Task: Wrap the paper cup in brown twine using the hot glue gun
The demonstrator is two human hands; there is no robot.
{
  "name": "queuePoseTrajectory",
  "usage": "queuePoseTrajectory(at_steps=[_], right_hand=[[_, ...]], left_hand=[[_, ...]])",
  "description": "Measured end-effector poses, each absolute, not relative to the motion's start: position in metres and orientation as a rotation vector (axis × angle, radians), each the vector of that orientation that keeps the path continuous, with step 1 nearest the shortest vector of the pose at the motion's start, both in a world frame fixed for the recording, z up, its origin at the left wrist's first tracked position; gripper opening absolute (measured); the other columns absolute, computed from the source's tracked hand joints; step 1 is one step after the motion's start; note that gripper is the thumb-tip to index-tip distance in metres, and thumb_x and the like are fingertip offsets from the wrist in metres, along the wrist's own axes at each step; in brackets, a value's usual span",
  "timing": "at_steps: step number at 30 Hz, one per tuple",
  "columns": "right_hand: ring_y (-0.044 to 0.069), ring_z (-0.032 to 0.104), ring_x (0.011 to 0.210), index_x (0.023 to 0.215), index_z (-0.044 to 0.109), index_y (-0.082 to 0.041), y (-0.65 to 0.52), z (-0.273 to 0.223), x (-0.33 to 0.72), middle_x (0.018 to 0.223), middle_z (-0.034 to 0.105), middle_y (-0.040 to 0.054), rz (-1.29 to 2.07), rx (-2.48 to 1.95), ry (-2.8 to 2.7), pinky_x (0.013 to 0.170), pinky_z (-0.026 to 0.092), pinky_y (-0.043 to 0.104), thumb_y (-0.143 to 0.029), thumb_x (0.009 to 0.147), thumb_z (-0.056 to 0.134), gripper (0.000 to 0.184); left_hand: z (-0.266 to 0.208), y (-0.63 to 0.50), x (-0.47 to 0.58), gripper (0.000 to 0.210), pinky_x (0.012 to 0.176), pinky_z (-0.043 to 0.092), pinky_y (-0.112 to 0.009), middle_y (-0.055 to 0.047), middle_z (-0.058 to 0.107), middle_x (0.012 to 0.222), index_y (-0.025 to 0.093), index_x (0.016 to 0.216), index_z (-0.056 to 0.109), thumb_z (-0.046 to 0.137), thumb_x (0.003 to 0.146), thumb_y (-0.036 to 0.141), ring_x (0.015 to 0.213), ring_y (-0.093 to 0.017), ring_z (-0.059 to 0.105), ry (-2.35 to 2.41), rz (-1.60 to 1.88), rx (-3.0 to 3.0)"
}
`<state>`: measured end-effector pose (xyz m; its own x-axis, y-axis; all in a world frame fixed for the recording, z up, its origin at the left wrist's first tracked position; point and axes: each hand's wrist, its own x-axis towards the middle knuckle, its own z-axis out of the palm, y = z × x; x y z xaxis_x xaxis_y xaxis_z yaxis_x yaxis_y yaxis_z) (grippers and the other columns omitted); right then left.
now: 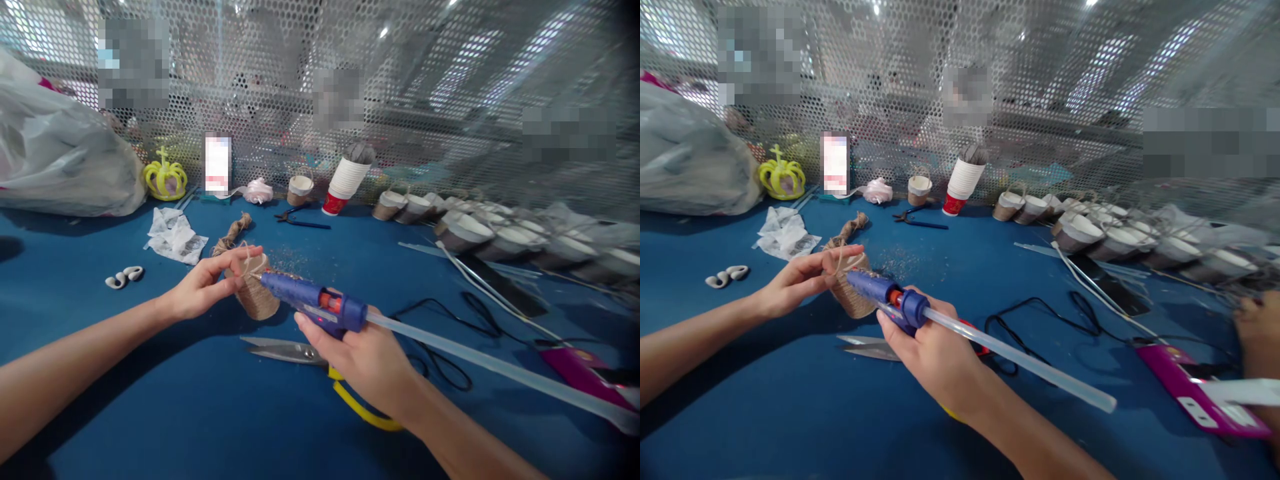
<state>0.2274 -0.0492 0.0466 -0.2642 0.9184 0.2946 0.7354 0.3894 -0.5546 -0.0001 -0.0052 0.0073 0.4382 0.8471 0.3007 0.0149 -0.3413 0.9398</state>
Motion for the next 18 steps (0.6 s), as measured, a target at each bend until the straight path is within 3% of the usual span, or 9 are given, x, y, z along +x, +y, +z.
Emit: queuePoseTrajectory(at_steps=[5, 10, 18], right_hand=[[0.015, 0.058, 0.049, 0.068, 0.059, -0.021, -0.048, 0.050, 0.230, 0.056, 0.062, -0.0001, 0.598, -1.387, -2.047, 0.052, 0.050, 0.025, -0.035, 0.077, 0.053, 0.017], [0.016, 0.056, 0.047, 0.051, 0.052, -0.022, -0.048, 0.042, 0.236, 0.043, 0.053, -0.0006, 0.485, -1.441, -2.045, 0.045, 0.046, 0.026, -0.038, 0.075, 0.056, 0.029], [0.012, 0.053, 0.039, 0.058, 0.058, -0.020, -0.044, 0.046, 0.236, 0.043, 0.056, -0.0017, 0.527, -1.435, -2.040, 0.040, 0.044, 0.023, -0.036, 0.078, 0.053, 0.027]], left_hand=[[0.006, -0.004, 0.000, 0.027, 0.104, 0.025, -0.050, -0.014, 0.044, 0.137, 0.016, 0.066, 0.047, 0.055, 0.081, 0.037, 0.126, -0.032, 0.039, 0.747, 1.054, 1.698], [0.006, -0.004, -0.001, 0.027, 0.104, 0.025, -0.050, -0.014, 0.044, 0.136, 0.016, 0.066, 0.047, 0.055, 0.081, 0.037, 0.126, -0.033, 0.038, 0.756, 1.055, 1.711], [0.004, -0.003, -0.002, 0.025, 0.104, 0.025, -0.051, -0.014, 0.045, 0.136, 0.015, 0.067, 0.048, 0.056, 0.081, 0.035, 0.125, -0.032, 0.039, 0.750, 1.066, 1.699]])
